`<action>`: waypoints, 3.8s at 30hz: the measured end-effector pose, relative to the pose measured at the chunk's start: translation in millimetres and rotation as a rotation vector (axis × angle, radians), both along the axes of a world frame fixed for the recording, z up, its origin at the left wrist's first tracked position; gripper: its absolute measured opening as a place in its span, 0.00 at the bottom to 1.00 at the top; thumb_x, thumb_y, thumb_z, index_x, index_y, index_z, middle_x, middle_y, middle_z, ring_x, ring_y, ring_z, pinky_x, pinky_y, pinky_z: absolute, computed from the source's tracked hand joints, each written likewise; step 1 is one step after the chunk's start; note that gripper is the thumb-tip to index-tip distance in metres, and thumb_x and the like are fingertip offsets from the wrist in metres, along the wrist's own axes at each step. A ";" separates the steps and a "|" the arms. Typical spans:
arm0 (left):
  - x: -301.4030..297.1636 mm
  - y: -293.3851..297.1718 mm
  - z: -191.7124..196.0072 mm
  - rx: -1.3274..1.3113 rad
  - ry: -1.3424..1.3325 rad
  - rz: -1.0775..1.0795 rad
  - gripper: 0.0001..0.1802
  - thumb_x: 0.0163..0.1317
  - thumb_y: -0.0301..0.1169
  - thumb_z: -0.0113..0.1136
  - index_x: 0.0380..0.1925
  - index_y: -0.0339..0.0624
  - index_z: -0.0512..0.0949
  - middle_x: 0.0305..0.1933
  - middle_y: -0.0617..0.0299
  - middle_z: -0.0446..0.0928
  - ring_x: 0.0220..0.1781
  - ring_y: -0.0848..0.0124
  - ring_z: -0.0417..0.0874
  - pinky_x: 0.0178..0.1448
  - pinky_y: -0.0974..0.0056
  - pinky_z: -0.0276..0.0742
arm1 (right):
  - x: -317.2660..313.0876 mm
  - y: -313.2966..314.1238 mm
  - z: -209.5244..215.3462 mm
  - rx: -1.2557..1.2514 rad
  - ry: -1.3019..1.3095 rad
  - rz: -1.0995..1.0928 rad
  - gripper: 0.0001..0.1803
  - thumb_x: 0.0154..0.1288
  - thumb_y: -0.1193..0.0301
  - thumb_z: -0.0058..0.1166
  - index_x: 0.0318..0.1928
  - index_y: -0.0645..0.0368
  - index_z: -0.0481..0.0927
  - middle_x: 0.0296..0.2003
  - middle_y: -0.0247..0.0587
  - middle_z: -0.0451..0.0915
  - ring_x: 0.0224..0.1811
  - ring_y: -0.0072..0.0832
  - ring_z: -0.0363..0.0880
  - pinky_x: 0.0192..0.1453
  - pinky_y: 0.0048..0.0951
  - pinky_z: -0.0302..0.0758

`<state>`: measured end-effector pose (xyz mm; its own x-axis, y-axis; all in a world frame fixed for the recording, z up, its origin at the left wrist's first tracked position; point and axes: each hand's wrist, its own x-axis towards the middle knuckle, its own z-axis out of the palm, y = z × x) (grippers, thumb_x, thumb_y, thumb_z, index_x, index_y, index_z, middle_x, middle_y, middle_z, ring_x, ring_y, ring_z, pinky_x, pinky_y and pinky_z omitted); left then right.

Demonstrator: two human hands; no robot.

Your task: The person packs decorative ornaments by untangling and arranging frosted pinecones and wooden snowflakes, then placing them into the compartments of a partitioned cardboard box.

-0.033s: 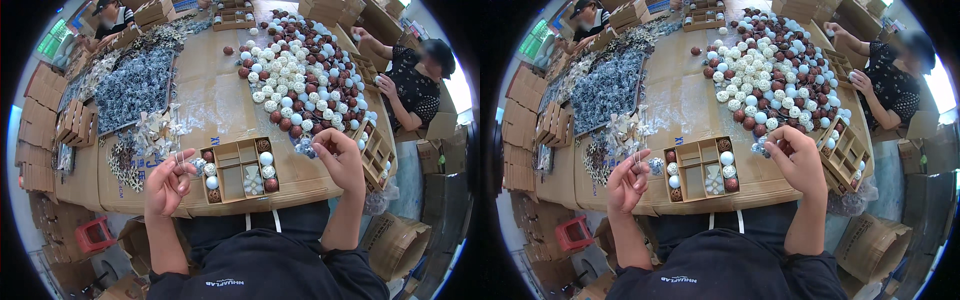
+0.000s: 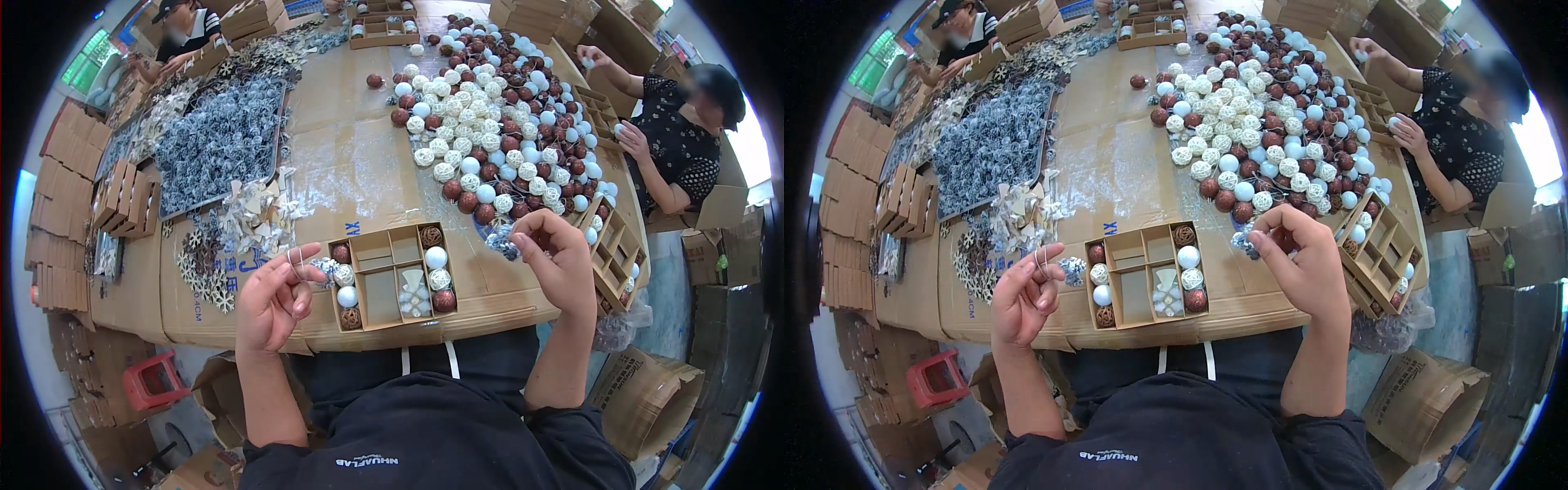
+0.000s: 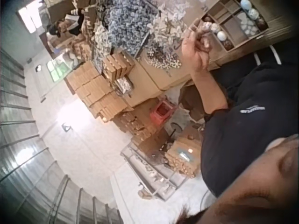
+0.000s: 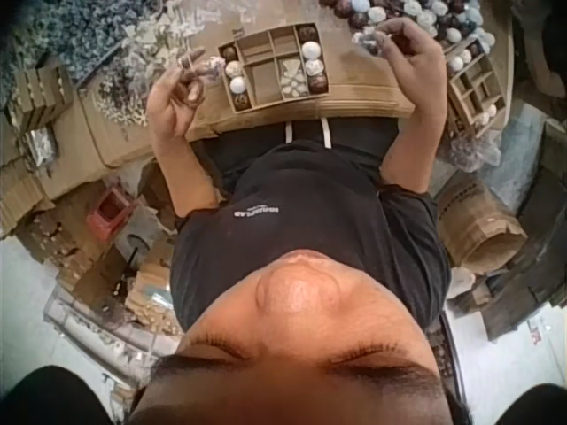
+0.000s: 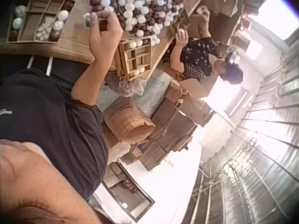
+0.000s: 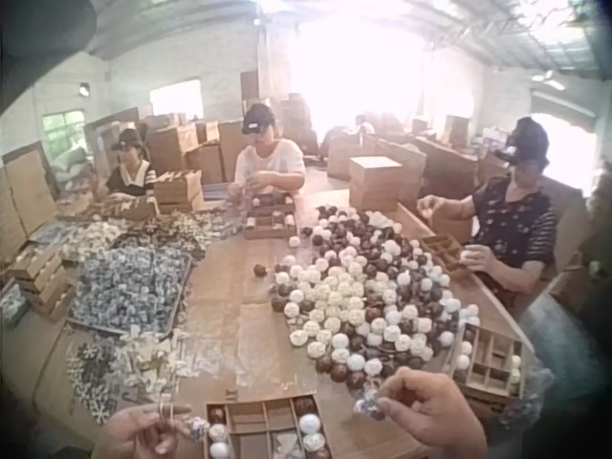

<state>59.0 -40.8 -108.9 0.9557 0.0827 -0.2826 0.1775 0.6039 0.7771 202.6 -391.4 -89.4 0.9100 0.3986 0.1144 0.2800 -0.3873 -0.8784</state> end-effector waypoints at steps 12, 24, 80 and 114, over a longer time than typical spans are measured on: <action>2.4 42.2 12.2 0.535 0.098 0.287 0.14 0.70 0.28 0.57 0.48 0.28 0.81 0.27 0.70 0.73 0.23 0.84 0.64 0.25 0.76 0.57 | -6.0 11.1 -13.6 0.404 0.352 0.022 0.06 0.70 0.73 0.56 0.37 0.63 0.77 0.27 0.28 0.76 0.24 0.10 0.67 0.27 0.15 0.62; 61.8 171.1 8.3 1.356 0.261 0.574 0.15 0.72 0.36 0.55 0.44 0.36 0.85 0.35 0.62 0.87 0.19 0.81 0.74 0.25 0.70 0.71 | -15.5 26.5 -21.3 0.532 0.477 -0.058 0.06 0.72 0.72 0.55 0.37 0.61 0.78 0.25 0.27 0.76 0.22 0.09 0.65 0.25 0.13 0.60; 12.8 -96.5 30.1 1.571 -0.381 -0.383 0.13 0.54 0.27 0.68 0.40 0.37 0.81 0.43 0.54 0.78 0.45 0.55 0.81 0.49 0.57 0.79 | -73.2 67.3 -57.4 0.090 -0.217 0.313 0.14 0.59 0.70 0.65 0.45 0.57 0.81 0.45 0.45 0.78 0.48 0.45 0.80 0.50 0.40 0.79; 14.7 -117.8 -32.9 1.019 -0.625 -0.292 0.13 0.63 0.34 0.62 0.41 0.35 0.80 0.42 0.48 0.79 0.43 0.51 0.82 0.46 0.57 0.78 | -50.9 42.8 -23.9 0.620 0.992 0.574 0.08 0.74 0.68 0.54 0.39 0.60 0.80 0.27 0.24 0.76 0.25 0.08 0.66 0.26 0.15 0.58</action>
